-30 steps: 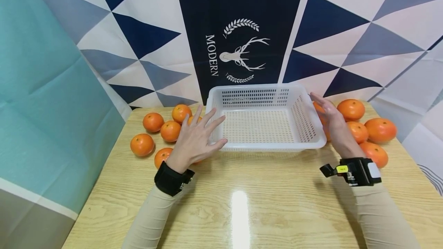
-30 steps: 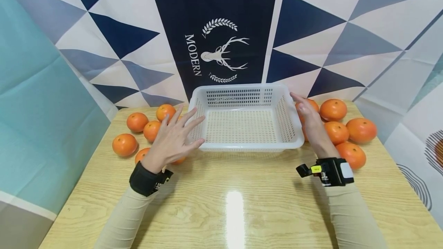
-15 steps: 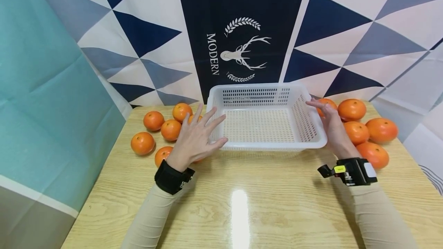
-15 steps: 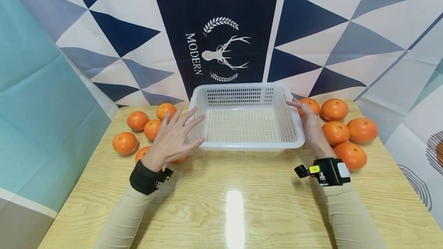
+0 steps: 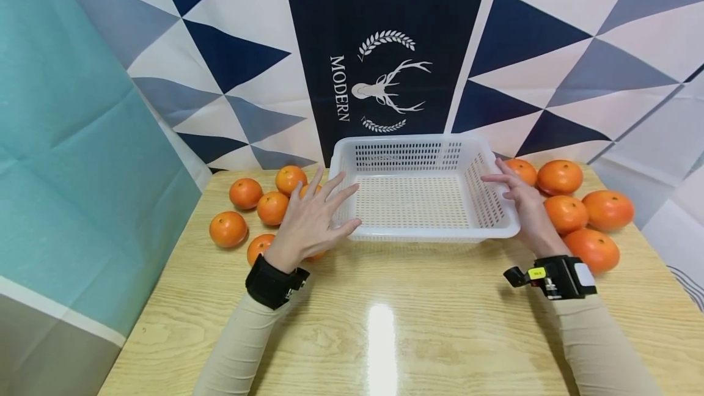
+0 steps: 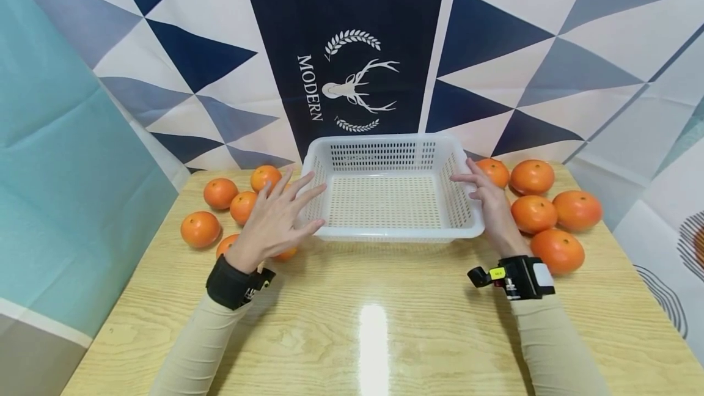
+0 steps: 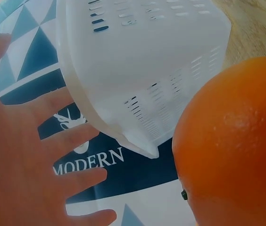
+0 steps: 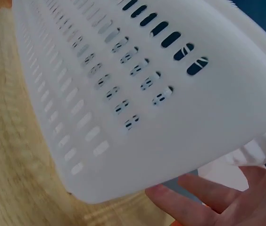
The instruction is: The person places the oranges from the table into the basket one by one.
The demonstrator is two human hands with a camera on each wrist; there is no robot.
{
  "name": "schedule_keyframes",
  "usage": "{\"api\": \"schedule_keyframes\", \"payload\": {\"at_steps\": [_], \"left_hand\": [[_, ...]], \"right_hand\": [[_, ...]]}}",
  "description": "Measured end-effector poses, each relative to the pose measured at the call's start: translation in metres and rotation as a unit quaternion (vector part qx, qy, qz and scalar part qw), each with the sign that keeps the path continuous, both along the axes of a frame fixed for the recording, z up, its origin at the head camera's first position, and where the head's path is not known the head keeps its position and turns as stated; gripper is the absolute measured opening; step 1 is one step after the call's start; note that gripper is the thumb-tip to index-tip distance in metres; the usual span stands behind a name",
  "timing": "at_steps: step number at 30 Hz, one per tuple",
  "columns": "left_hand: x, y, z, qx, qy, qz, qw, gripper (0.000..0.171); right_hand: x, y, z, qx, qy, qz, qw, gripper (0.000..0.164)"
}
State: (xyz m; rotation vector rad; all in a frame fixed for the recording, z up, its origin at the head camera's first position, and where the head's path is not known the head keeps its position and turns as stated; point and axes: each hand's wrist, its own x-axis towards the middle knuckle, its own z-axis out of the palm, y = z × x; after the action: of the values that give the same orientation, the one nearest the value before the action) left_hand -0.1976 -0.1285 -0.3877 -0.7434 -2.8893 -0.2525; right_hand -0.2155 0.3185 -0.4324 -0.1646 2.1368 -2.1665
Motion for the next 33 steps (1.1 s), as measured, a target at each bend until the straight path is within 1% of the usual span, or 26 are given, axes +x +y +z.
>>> {"api": "schedule_keyframes", "payload": {"at_steps": [2,9,13,16,20,27,33], "left_hand": [[0.001,0.001,0.0,0.003,-0.003,0.001,1.0,0.08],[0.003,0.004,0.0,0.016,-0.019,0.005,0.9997,0.082],[0.005,0.005,-0.001,0.017,-0.022,0.007,0.9996,0.082],[0.006,0.006,-0.001,0.016,-0.018,0.007,0.9997,0.081],[0.006,0.008,-0.001,0.013,-0.014,0.009,0.9998,0.08],[0.006,0.008,-0.001,0.013,-0.016,0.006,0.9998,0.079],[0.007,0.008,-0.001,0.015,-0.016,0.005,0.9997,0.08]], "right_hand": [[0.0,0.002,-0.002,0.003,0.01,0.001,1.0,0.064],[-0.001,0.002,-0.009,-0.016,0.043,-0.004,0.999,0.07],[-0.001,0.001,-0.014,-0.006,0.064,-0.021,0.998,0.069],[0.0,0.0,-0.018,0.011,0.083,-0.037,0.996,0.067],[0.0,0.0,-0.023,0.012,0.103,-0.046,0.994,0.061],[0.0,0.002,-0.025,0.001,0.104,-0.043,0.994,0.054],[-0.002,0.004,-0.024,-0.001,0.095,-0.033,0.995,0.055]]}}
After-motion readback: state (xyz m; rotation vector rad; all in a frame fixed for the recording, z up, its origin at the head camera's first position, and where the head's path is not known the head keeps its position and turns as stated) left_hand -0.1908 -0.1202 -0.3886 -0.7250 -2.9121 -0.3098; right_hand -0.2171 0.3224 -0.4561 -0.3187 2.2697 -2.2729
